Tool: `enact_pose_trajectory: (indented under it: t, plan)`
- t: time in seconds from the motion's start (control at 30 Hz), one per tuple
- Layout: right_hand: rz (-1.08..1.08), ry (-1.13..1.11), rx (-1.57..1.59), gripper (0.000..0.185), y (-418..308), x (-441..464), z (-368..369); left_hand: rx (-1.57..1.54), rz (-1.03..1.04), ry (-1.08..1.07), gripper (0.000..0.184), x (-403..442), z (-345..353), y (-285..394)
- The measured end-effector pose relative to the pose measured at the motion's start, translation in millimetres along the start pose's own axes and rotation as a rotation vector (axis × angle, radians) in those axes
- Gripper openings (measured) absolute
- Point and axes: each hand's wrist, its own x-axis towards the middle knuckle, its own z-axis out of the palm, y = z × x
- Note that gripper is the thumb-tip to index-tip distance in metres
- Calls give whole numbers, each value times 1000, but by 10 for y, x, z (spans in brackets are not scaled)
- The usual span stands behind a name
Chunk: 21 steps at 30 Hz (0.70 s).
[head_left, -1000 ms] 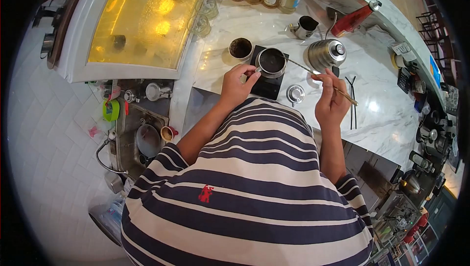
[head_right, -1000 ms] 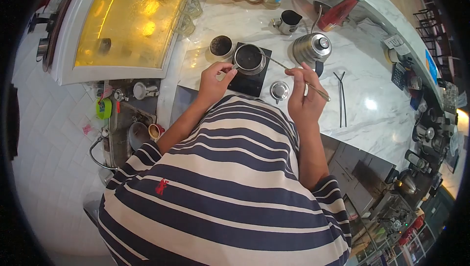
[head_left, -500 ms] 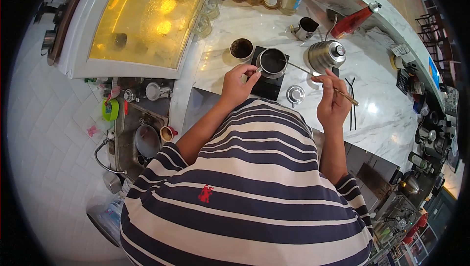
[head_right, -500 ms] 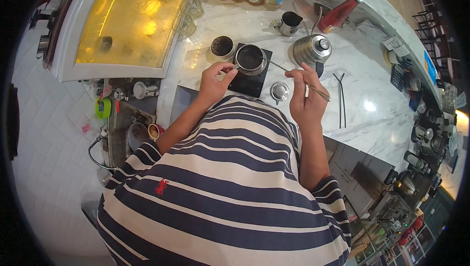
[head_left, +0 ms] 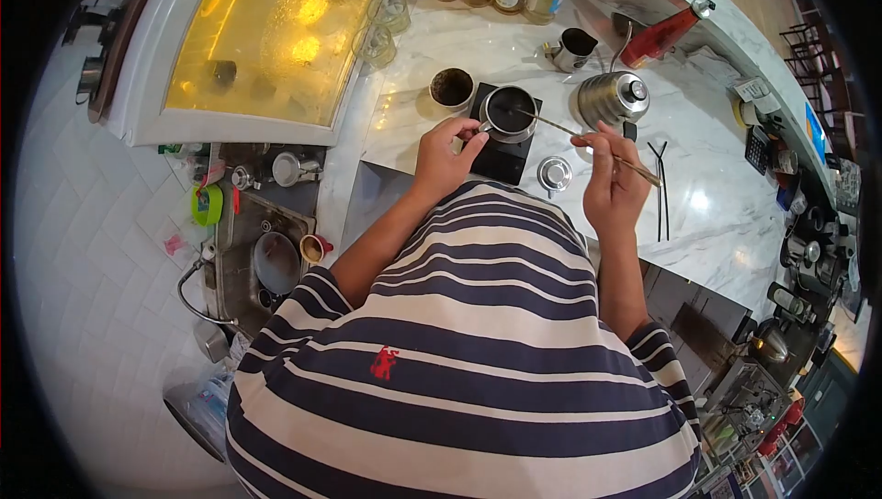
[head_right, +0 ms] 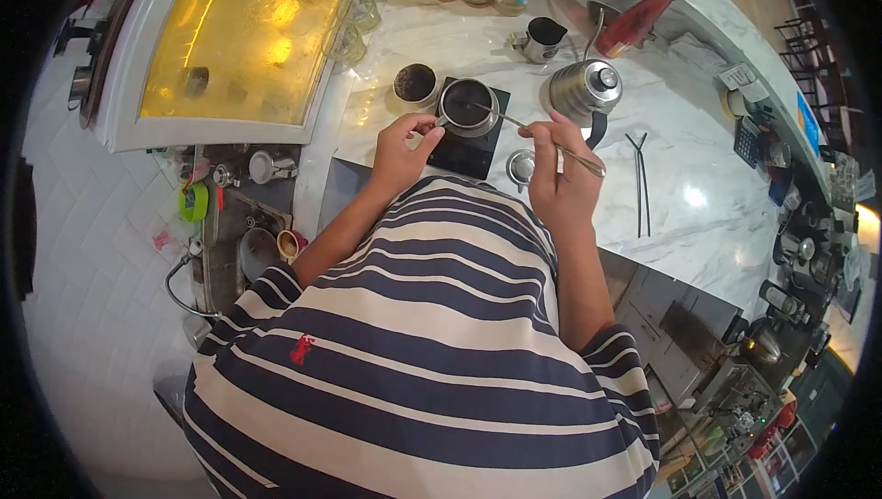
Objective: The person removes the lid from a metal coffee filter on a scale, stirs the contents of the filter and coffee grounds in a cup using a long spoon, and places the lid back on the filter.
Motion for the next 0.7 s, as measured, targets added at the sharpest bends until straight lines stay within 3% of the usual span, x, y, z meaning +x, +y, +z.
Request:
enact_pose_trajectory:
  t: [0.57,0.7]
  plan:
    - [-54,-3,-63,10,-66,137,-110,11,-75,-17,23,-43,-78,42]
    - [-140,-105,-35,9,-26,110,-140,5,-75,-10,22,-46,-76,47]
